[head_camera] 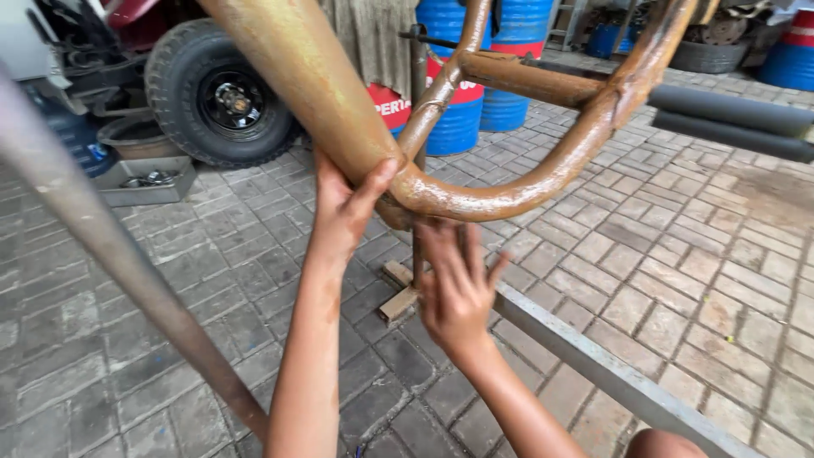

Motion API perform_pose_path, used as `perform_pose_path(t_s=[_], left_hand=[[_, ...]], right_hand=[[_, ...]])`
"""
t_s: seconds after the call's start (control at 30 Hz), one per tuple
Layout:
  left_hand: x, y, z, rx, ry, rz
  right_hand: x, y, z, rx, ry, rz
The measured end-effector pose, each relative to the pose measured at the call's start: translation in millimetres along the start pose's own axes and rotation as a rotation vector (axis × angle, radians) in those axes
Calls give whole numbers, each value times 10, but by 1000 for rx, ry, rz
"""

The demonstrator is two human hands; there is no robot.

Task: The person rubs a rusty metal frame by hand to remove loose rust and debris. They then use a piece of sandpaper to sand the frame, focusing on the joints and curved sections to smooth the surface.

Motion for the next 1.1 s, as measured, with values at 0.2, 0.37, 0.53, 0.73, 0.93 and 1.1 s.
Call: perform_pose_path(t_s=[0.2,0.37,0.53,0.73,0.93,1.1], left_hand=[[15,7,-41,60,15,-13],[-73,-131,87,39,-37,-2],[-33,12,65,-21,-108,-1],[6,10,62,-30,-125,-4],[38,-12,114,-78,-156,25],[44,16,22,-50,-86,12]], right_hand=[[-181,150,-6,169,-24,1],[-924,-145,-158,157,-83,139],[-652,-131,-44,287,-148,198],[-755,-84,-146,307,-174,172],[-406,-83,183,77,-35,78],[1345,341,115,-521,125,-1160]])
Point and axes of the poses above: each hand's wrist, its own x-axis away from the middle knuckle, its own z-axis out of the back of the hand, y = z × x, the point moved 5 cm from there along -x, towards the middle knuckle, and after that the axes turned 14 degrees about z, right-handed, at the moved point
